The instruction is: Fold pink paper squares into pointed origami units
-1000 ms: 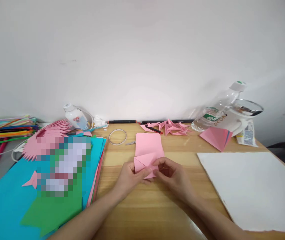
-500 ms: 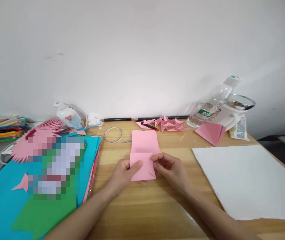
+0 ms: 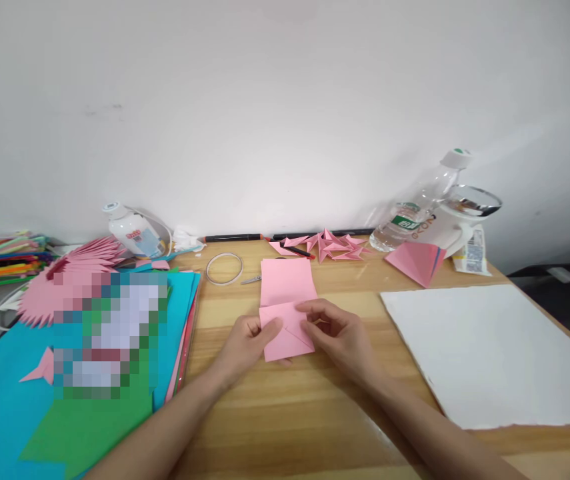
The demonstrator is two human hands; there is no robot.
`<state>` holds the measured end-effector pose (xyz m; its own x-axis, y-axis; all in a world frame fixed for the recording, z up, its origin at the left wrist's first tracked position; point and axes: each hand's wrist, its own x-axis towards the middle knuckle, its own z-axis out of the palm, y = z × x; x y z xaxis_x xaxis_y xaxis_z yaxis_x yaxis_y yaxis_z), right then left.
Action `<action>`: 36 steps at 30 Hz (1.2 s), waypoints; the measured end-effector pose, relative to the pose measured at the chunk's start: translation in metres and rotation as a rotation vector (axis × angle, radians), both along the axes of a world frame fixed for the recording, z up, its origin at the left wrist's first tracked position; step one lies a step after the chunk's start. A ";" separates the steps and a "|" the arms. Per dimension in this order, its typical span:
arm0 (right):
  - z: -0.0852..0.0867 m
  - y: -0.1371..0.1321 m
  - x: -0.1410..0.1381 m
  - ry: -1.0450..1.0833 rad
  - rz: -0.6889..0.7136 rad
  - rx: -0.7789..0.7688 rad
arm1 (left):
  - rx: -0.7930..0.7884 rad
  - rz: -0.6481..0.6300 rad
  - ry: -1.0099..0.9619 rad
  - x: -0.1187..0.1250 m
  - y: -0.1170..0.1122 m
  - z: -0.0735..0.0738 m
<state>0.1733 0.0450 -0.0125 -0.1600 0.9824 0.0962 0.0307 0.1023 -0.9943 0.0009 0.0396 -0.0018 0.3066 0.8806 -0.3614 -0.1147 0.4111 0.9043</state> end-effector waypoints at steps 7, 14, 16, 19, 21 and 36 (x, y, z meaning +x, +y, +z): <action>-0.001 0.000 0.001 0.056 0.012 -0.098 | -0.016 -0.009 0.018 -0.002 0.000 -0.003; 0.001 -0.001 0.000 0.092 0.022 -0.103 | 0.022 0.014 -0.004 -0.003 0.001 -0.005; 0.001 0.000 0.000 0.111 0.011 -0.109 | 0.041 0.009 0.008 -0.004 0.001 -0.007; 0.003 0.001 0.001 0.110 -0.004 -0.157 | 0.094 -0.042 0.052 -0.006 0.000 -0.008; 0.005 0.002 0.002 0.111 -0.007 -0.200 | 0.137 -0.086 0.089 -0.007 0.000 -0.007; 0.003 0.002 0.004 0.105 0.071 -0.274 | 0.178 -0.135 0.169 -0.006 0.000 -0.004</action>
<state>0.1771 0.0469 -0.0091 -0.2324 0.9607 -0.1518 -0.0712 -0.1724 -0.9824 -0.0056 0.0393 -0.0053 0.3742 0.8899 -0.2611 0.0894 0.2456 0.9652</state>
